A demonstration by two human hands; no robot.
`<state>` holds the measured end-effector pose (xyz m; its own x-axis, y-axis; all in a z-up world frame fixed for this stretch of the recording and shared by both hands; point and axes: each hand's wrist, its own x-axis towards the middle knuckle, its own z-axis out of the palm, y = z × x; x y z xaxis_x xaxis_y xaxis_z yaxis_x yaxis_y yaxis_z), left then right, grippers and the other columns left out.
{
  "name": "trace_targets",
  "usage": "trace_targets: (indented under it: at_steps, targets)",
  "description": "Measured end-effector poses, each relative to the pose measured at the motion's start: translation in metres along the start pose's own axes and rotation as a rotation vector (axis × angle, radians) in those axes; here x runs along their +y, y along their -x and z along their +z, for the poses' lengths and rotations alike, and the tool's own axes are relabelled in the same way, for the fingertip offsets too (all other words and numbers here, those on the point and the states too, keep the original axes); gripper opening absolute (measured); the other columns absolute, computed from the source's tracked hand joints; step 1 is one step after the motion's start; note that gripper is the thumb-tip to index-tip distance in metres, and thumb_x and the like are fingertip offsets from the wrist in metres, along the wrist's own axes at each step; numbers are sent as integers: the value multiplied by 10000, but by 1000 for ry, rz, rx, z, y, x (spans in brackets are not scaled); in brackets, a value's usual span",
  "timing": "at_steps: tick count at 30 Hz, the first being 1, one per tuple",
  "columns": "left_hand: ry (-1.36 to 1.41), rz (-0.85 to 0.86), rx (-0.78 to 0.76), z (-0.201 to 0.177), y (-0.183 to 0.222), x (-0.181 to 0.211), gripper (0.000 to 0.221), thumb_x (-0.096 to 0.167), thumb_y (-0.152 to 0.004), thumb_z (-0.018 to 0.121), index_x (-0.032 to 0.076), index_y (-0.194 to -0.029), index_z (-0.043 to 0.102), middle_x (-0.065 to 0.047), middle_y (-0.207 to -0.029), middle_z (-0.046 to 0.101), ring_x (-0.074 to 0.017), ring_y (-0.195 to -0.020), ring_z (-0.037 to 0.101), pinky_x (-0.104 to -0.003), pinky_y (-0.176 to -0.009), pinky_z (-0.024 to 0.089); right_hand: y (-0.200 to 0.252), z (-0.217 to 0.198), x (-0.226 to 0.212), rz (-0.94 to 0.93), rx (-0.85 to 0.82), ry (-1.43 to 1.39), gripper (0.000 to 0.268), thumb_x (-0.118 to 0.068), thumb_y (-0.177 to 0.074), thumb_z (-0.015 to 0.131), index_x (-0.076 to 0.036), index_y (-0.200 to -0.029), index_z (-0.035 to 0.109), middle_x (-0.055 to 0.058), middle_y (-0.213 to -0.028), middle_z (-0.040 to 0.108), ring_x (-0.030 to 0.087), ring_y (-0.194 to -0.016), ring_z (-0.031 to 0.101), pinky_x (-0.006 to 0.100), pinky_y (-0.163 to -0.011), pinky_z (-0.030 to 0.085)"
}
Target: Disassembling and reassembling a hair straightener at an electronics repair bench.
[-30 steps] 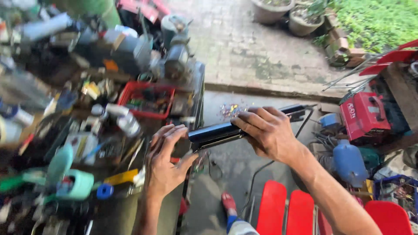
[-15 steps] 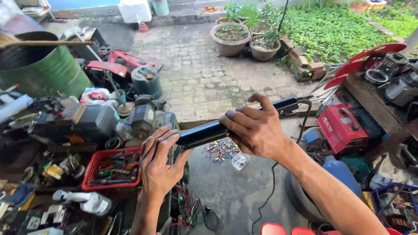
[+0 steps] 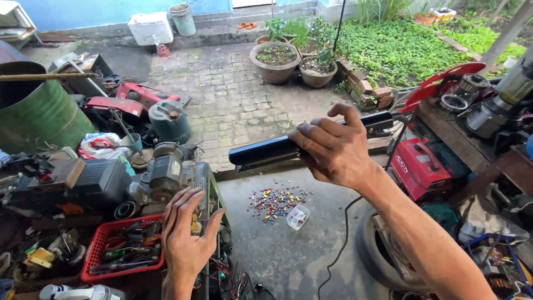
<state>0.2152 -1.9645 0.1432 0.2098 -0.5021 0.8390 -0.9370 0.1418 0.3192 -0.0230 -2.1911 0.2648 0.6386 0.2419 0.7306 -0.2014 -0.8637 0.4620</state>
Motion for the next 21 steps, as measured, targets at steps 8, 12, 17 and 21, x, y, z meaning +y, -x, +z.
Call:
trace_targets:
  at_steps: [8, 12, 17, 21]
  targets:
    - [-22, -83, -17, 1, 12, -12, 413, 255, -869, 803, 28, -1190, 674, -134, -1253, 691, -323, -1213, 642, -447, -1083, 515, 3, 19, 3, 4, -45, -1, 301, -204, -913, 613, -73, -1166, 710, 70, -1043, 725, 250, -849, 680, 501, -851, 437]
    - [-11, -69, -19, -1, 11, -12, 405, 236, -867, 810, 26, -1186, 674, -139, -1246, 686, -323, -1190, 645, -438, -1059, 523, 1, 31, -3, 14, -59, -27, 325, -215, -889, 602, -71, -1163, 700, 68, -1062, 723, 253, -840, 670, 499, -863, 435]
    - [-22, -138, -46, 1, 42, -22, 392, 249, -868, 798, 67, -1192, 674, -126, -1270, 666, -328, -1249, 614, -528, -1162, 498, -1, 43, -9, -19, -14, -39, 270, -176, -944, 576, -52, -1142, 710, 74, -1079, 736, 252, -816, 667, 522, -852, 420]
    - [-42, -203, -25, -1, 66, -20, 333, 215, -830, 830, 51, -1096, 714, -117, -1186, 716, -285, -1123, 677, -418, -1018, 517, -3, 51, -7, -22, -8, -29, 274, -192, -939, 586, -69, -1146, 717, 53, -1060, 740, 236, -817, 672, 524, -859, 414]
